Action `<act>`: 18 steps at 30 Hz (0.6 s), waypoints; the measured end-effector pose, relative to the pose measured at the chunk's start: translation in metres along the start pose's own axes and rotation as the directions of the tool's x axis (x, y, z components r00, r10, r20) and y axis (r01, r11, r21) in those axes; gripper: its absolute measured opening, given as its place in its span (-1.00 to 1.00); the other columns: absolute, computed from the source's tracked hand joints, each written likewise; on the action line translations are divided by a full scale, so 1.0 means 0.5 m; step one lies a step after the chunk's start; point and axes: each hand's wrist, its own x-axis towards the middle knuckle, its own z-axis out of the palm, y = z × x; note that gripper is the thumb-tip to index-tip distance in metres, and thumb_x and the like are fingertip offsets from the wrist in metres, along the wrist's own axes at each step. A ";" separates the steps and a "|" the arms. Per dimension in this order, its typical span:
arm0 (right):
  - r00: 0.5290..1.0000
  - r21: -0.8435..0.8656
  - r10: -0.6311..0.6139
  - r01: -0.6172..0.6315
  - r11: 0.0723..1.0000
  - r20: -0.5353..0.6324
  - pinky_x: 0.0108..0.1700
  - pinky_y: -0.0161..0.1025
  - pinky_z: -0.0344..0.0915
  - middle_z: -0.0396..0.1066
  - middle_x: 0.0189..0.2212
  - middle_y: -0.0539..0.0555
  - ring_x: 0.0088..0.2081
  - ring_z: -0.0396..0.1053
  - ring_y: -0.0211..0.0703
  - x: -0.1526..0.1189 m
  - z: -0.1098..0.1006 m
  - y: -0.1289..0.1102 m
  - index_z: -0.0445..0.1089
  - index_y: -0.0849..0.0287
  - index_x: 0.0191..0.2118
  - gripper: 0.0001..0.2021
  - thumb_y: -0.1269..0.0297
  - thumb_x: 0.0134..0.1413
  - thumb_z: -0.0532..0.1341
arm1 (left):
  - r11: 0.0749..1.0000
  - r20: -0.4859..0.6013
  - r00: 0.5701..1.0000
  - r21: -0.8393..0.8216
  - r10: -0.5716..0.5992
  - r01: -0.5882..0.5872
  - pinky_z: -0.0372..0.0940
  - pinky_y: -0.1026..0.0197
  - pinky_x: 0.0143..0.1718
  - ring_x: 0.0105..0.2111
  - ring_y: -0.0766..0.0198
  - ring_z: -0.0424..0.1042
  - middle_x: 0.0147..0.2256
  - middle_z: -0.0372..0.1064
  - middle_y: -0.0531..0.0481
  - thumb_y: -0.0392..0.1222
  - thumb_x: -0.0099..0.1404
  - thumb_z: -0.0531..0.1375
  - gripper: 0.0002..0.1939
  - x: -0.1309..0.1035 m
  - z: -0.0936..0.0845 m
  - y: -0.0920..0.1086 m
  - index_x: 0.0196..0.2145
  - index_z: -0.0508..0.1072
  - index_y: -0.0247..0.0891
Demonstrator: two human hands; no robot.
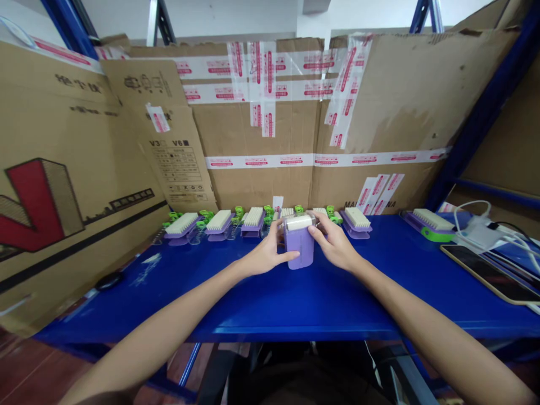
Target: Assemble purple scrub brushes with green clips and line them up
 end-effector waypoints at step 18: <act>0.999 -0.044 -0.052 0.052 0.998 0.004 -0.15 0.02 0.53 0.49 -0.02 0.17 -0.29 0.49 -0.02 -0.001 -0.005 -0.021 0.38 0.03 0.31 -0.54 -0.15 0.56 0.23 | 0.996 0.009 0.997 0.060 -0.073 0.073 0.52 -0.32 0.28 0.23 -0.19 0.60 0.35 0.46 -0.33 0.14 0.39 0.52 -0.12 0.003 -0.025 -0.010 0.45 0.24 -0.14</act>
